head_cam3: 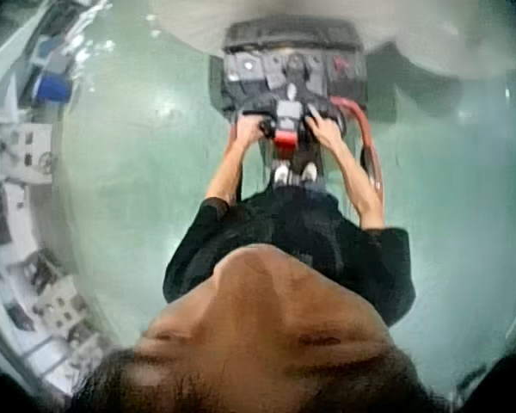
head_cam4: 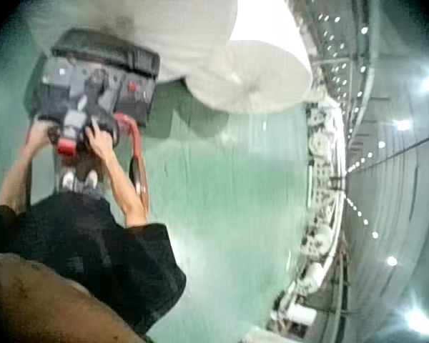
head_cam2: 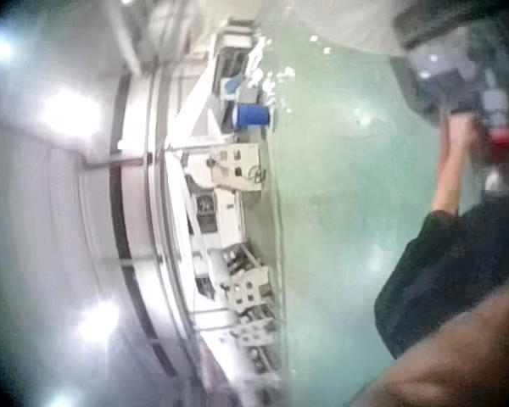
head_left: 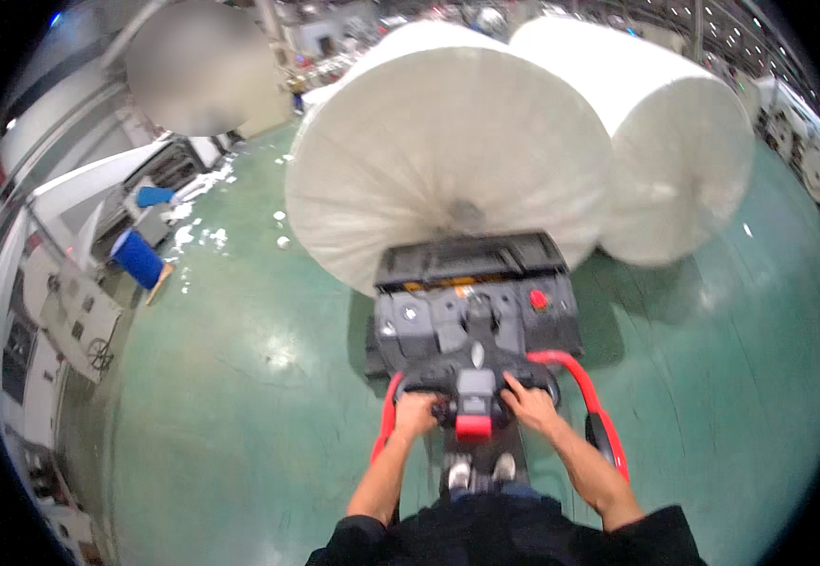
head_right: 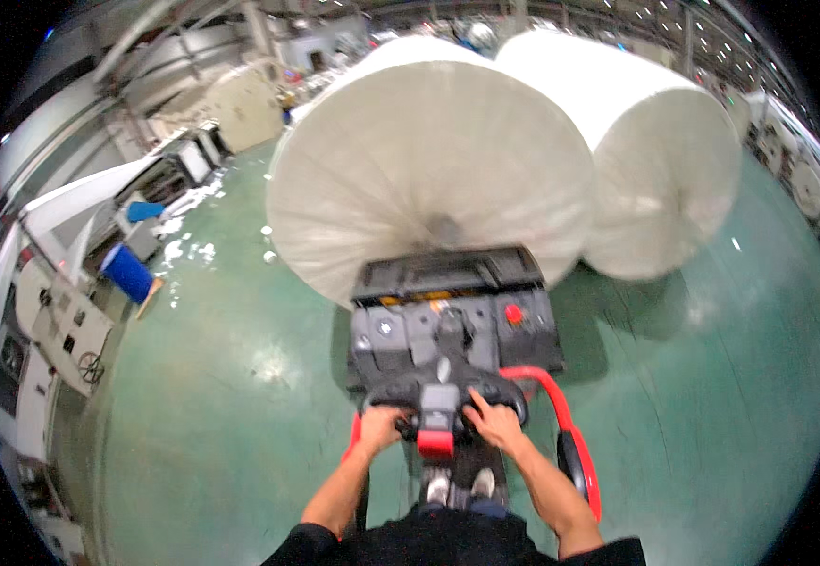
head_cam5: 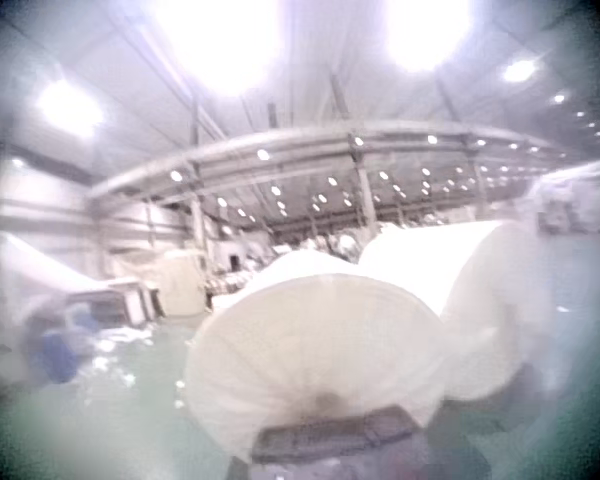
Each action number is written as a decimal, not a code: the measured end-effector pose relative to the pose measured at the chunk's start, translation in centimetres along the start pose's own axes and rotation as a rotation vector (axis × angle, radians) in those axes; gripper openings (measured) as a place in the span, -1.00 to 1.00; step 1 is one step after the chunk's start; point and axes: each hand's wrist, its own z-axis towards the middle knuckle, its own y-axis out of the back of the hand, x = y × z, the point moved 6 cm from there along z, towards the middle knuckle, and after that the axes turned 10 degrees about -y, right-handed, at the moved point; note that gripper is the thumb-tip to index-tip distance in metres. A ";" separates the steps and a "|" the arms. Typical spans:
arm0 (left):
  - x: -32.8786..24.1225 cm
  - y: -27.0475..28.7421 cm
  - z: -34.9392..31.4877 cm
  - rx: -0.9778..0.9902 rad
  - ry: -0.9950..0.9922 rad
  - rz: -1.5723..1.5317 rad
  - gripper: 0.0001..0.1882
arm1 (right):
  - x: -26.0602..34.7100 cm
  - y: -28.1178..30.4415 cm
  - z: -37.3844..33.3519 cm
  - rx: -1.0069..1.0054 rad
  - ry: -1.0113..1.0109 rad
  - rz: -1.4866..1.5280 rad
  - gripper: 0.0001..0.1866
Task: The person operates a motorized pallet jack by hand, standing on its platform and using the handle controls to navigate through a warehouse containing large rolls of material.
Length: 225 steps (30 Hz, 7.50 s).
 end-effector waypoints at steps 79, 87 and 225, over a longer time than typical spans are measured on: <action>-0.5 0.2 1.2 -0.104 -0.037 0.043 -0.75 | 0.3 3.1 1.4 0.147 -0.125 0.100 -0.50; -1.1 0.8 1.5 -0.084 -0.028 0.045 -0.77 | -0.3 2.6 1.6 0.163 -0.125 0.065 -0.45; -51.0 -12.7 -51.6 0.742 0.073 -0.593 -0.46 | -8.7 -0.4 -61.2 0.789 0.094 -0.588 -0.23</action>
